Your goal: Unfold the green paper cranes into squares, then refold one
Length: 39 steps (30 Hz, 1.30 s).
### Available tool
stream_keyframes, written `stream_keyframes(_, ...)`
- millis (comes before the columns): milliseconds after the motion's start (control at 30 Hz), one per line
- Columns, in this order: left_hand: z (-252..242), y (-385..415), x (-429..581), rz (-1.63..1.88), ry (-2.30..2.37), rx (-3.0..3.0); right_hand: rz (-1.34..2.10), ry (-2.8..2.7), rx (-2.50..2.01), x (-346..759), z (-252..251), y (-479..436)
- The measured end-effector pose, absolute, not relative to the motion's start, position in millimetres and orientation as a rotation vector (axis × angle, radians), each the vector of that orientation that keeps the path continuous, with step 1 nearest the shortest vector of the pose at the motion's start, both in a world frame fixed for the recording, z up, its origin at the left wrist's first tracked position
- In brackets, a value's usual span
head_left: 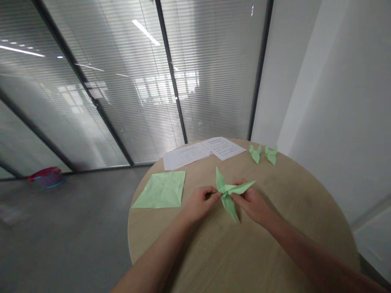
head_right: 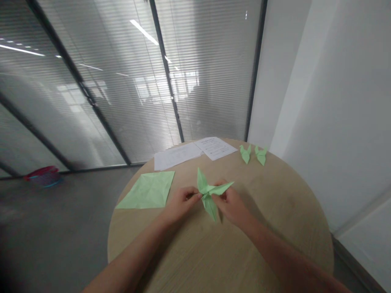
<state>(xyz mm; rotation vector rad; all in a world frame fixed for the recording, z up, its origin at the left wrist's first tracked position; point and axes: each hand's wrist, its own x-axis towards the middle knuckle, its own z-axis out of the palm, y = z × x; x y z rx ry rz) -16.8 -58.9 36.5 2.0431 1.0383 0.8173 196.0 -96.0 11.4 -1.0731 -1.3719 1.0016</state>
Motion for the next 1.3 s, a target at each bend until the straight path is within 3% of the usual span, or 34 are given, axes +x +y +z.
stream_keyframes(567,41.2,-60.4,-23.4,0.896,1.009,2.143,0.969,-1.301,-1.051,198.9,17.6,-100.7)
stream_keyframes(933,67.6,-78.5,-29.0,1.114,0.819,2.305,0.344,-1.743,-0.924,217.3,55.3,-129.0)
stream_keyframes(1300,66.9,-86.1,-22.5,1.005,0.852,2.141,0.230,-2.006,-0.658,213.5,63.9,-132.8)
